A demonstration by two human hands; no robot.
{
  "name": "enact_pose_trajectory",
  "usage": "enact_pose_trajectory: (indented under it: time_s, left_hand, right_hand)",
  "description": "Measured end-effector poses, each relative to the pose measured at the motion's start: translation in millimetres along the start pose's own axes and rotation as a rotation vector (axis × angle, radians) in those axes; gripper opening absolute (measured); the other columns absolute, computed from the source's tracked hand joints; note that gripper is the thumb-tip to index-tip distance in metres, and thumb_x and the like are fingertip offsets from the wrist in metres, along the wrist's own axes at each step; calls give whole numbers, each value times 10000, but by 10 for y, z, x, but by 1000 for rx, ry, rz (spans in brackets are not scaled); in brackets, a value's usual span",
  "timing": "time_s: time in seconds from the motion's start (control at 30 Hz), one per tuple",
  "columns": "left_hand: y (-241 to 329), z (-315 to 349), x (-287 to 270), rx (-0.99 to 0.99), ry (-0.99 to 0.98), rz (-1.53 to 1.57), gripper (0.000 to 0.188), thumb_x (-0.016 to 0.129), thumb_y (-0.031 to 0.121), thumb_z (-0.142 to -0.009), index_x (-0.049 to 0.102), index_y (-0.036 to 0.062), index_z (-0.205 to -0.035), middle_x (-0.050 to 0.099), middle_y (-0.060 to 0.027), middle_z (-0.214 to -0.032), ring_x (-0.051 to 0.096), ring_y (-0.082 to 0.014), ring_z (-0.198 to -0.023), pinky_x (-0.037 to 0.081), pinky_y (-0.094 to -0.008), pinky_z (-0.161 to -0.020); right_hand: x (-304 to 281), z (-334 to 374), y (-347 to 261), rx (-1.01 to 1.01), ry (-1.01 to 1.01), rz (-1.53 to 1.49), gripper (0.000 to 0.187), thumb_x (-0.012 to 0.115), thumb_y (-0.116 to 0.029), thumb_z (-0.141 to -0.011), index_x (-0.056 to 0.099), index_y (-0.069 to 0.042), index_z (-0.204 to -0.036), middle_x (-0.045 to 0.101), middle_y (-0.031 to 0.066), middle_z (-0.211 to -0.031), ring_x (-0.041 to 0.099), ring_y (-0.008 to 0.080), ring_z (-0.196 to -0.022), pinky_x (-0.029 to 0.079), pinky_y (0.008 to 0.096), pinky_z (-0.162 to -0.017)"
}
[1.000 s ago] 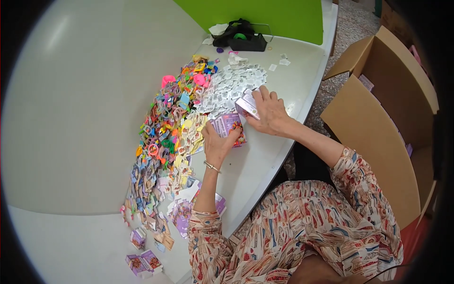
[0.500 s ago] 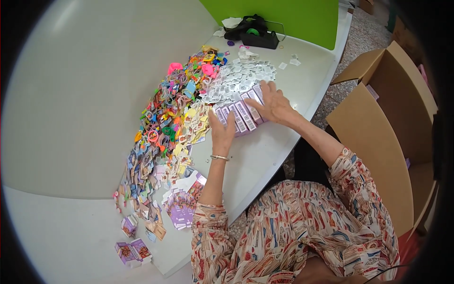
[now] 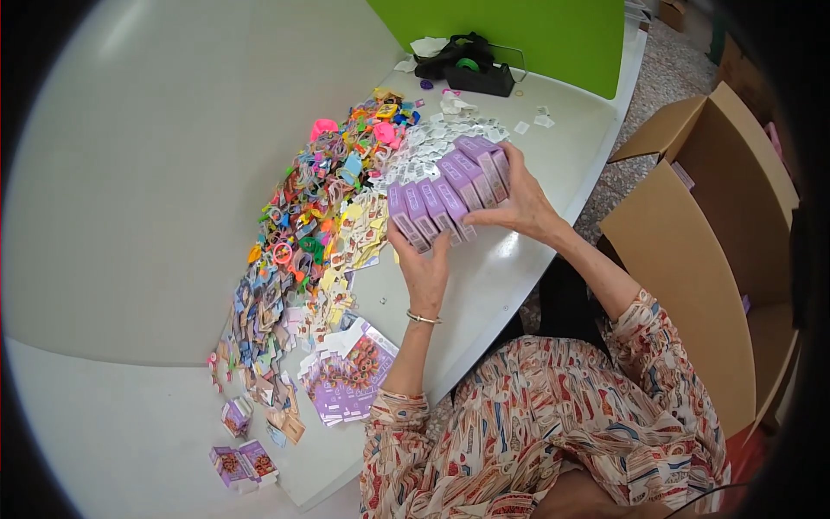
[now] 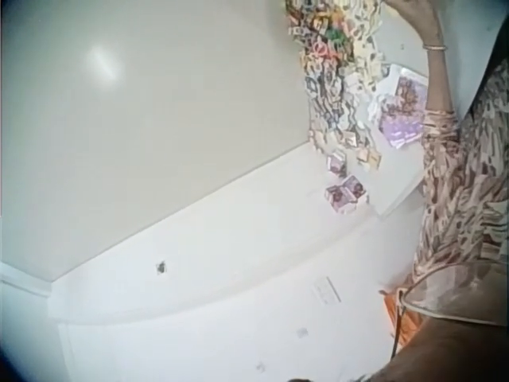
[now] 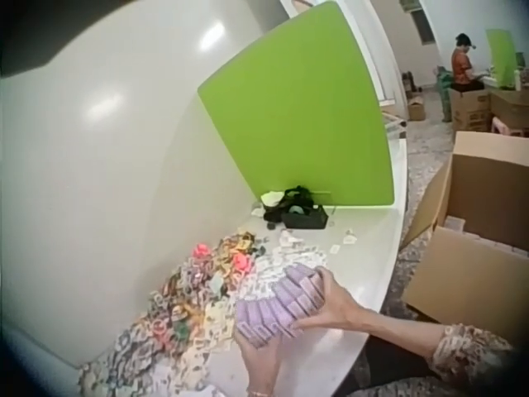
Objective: Packaging small items into individual boxes and then stacking those boxes into a larger shipping carton.
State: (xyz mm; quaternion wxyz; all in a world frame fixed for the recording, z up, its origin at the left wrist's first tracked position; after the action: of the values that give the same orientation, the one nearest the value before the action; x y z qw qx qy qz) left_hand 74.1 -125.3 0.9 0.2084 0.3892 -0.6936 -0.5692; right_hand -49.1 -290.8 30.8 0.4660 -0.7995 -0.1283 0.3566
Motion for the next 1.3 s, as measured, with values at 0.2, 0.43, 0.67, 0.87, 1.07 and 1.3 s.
enact_pose_trajectory:
  time_s: [0.2, 0.43, 0.67, 0.87, 1.07, 1.3]
  left_hand:
    - [-138, 355, 133, 152, -38, -228, 961, 735, 125, -765, 65, -16, -1440, 364, -240, -1368, 407, -306, -1268, 297, -390, -1072]
    - [-163, 466, 322, 134, -50, -243, 1019, 720, 113, -773, -44, -23, -1434, 328, -279, -1380, 365, -352, -1300, 262, -417, -1091]
    - [-250, 489, 286, 85, -135, -61, 866, 618, 64, -858, -15, -38, -1439, 281, -258, -1419, 303, -329, -1341, 221, -427, -1113]
    - [-196, 231, -190, -341, -233, 201, 421, 525, 36, -941, 364, -46, -1321, 449, -167, -1318, 560, -205, -1109, 452, -326, -957]
    - [9, -147, -154, -148, -340, -67, 495, 691, 106, -847, 405, -7, -1235, 515, -122, -1087, 650, -161, -790, 571, -246, -626]
    - [217, -335, 93, 298, -714, -605, 935, 754, 378, -757, 221, 56, -1454, 204, -279, -1469, 236, -395, -1373, 288, -462, -1088]
  right_hand:
    - [130, 464, 453, -137, -101, -109, 1346, 895, -466, -519, 30, -13, -1445, 249, 252, -1446, 261, 370, -1372, 212, 450, -1149]
    - [226, 484, 479, -158, -93, -35, 1405, 905, -478, -489, -11, 27, -1427, 213, 252, -1432, 228, 373, -1374, 211, 451, -1146]
    - [287, 464, 389, -119, 104, 13, 1403, 918, -475, -456, 10, 17, -1405, 282, 253, -1341, 302, 378, -1306, 265, 452, -1109]
    - [242, 450, 501, -3, 108, -11, 1336, 918, -452, -469, 62, 5, -1388, 299, 247, -1327, 317, 365, -1299, 278, 444, -1099]
    - [249, 435, 510, -19, 130, -52, 1265, 901, -460, -488, 113, 11, -1360, 312, 216, -1277, 355, 356, -1238, 321, 433, -1073]
    - [286, 417, 537, 38, 58, -24, 1310, 897, -470, -497, 60, 20, -1378, 315, 258, -1322, 336, 376, -1292, 294, 454, -1099]
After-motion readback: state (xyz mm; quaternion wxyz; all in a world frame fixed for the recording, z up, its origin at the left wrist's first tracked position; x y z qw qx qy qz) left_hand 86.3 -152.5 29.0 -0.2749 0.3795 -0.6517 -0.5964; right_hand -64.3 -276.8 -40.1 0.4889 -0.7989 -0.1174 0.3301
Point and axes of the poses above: each hand's wrist, its own z-axis away from the middle knuckle, its own x-axis out of the palm, y = z × x, the point moved 9 cm from there along -z, towards the middle knuckle
